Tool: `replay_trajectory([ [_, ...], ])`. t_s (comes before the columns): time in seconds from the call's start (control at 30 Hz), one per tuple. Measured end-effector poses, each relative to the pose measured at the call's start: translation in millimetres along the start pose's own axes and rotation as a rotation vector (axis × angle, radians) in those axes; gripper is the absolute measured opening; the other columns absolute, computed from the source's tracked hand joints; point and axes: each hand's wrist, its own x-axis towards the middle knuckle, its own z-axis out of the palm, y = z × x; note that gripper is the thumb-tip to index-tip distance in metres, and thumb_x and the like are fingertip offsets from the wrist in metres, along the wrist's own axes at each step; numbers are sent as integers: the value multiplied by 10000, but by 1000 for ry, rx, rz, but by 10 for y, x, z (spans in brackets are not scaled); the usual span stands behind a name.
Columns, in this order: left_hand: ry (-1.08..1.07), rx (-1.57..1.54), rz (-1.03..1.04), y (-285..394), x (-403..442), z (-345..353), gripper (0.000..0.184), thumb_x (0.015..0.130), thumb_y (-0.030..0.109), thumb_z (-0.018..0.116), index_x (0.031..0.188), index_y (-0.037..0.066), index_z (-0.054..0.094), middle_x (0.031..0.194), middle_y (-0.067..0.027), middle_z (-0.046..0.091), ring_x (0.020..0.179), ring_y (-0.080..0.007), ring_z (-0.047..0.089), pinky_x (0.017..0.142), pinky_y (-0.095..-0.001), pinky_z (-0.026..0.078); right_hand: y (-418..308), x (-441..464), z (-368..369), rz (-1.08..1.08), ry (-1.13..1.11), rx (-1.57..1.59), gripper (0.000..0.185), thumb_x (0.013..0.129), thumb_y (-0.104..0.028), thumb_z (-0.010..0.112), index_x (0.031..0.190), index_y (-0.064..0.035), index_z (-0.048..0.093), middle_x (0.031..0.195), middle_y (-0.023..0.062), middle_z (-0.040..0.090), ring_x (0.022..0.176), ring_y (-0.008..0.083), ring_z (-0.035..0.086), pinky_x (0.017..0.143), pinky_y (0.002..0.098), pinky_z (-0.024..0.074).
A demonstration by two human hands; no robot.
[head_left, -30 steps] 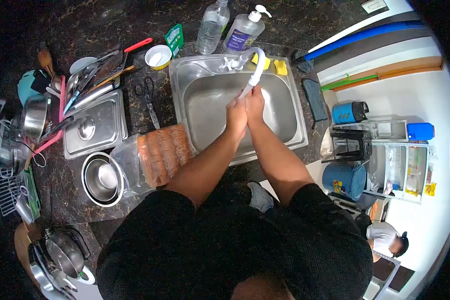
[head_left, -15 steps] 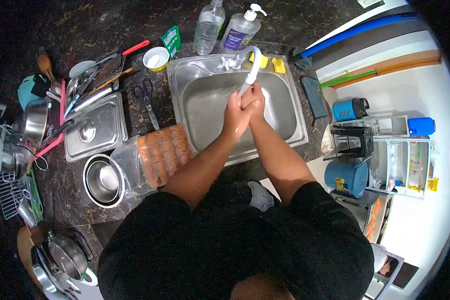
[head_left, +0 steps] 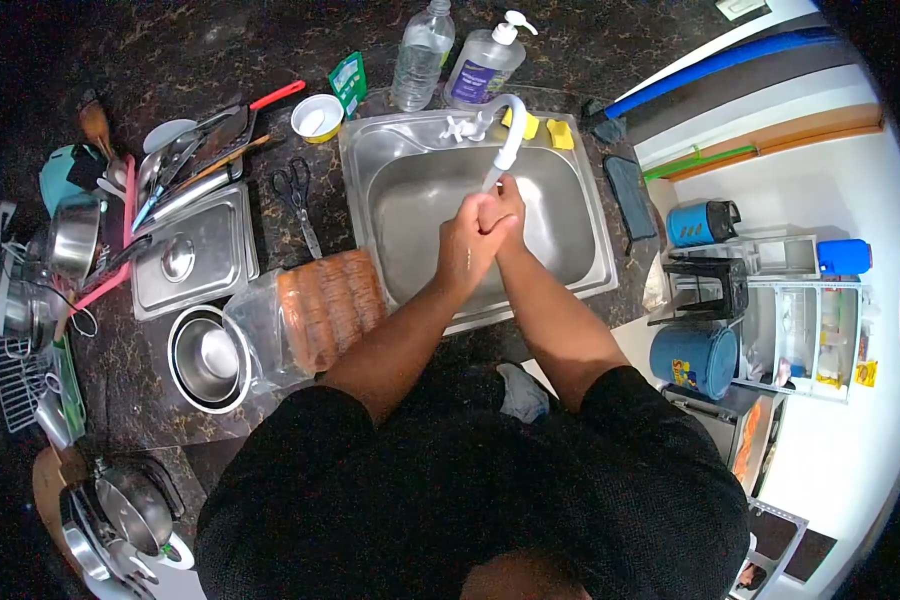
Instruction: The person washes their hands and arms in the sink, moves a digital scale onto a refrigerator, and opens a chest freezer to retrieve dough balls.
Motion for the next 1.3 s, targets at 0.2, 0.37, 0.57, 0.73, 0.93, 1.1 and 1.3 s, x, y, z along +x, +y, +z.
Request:
replay_trajectory([
  [0.2, 32, 128, -20, 165, -32, -83, 303, 859, 195, 862, 929, 42, 610, 638, -5, 538, 591, -85, 444, 543, -291, 418, -69, 48, 9, 16, -42, -27, 244, 1018, -250, 541, 1084, -28, 620, 920, 284, 707, 874, 490, 694, 739, 530, 534],
  [0.37, 100, 84, 19, 208, -44, -93, 311, 863, 202, 859, 995, 31, 636, 622, -17, 579, 586, -86, 496, 549, -296, 442, -113, 86, 2, -6, -48, -71, 240, 1006, -242, 546, 1082, -27, 621, 917, 283, 708, 869, 487, 696, 741, 533, 533],
  [0.57, 126, -30, -101, 242, 40, -88, 364, 886, 225, 847, 1081, 2, 636, 775, -54, 695, 710, -91, 624, 672, -282, 533, -113, 65, -41, -17, -89, -43, 268, 998, -260, 551, 1097, -23, 626, 912, 269, 721, 882, 470, 708, 757, 521, 545],
  [0.73, -102, 21, -142, 172, -25, -148, 393, 916, 220, 821, 1144, -27, 617, 924, -82, 738, 818, -104, 671, 761, -277, 558, -141, 91, -166, -16, -115, -195, 304, 992, -285, 555, 1132, -29, 639, 930, 255, 735, 897, 444, 724, 793, 499, 563],
  [0.93, -102, -100, -119, -8, -33, -63, 376, 950, 213, 772, 1206, -6, 607, 1033, -115, 739, 854, -141, 694, 750, -301, 567, -129, 27, -286, -11, -152, -264, 352, 981, -327, 587, 1170, -36, 645, 932, 234, 746, 888, 419, 734, 816, 475, 569],
  [1.1, -254, -17, -150, 36, -44, -142, 378, 975, 202, 744, 1245, -10, 587, 1103, -113, 736, 869, -120, 679, 724, -281, 560, -6, 78, -319, 9, -178, -124, 425, 945, -374, 663, 1185, -24, 643, 906, 204, 752, 863, 373, 747, 798, 437, 577],
  [1.3, -170, -120, -136, -26, 32, -93, 379, 977, 210, 740, 1246, -10, 590, 1130, -125, 742, 851, -140, 696, 682, -293, 562, 26, 16, -366, -119, -185, -28, 515, 907, -429, 730, 1191, -9, 642, 895, 185, 751, 841, 336, 754, 768, 412, 583],
])
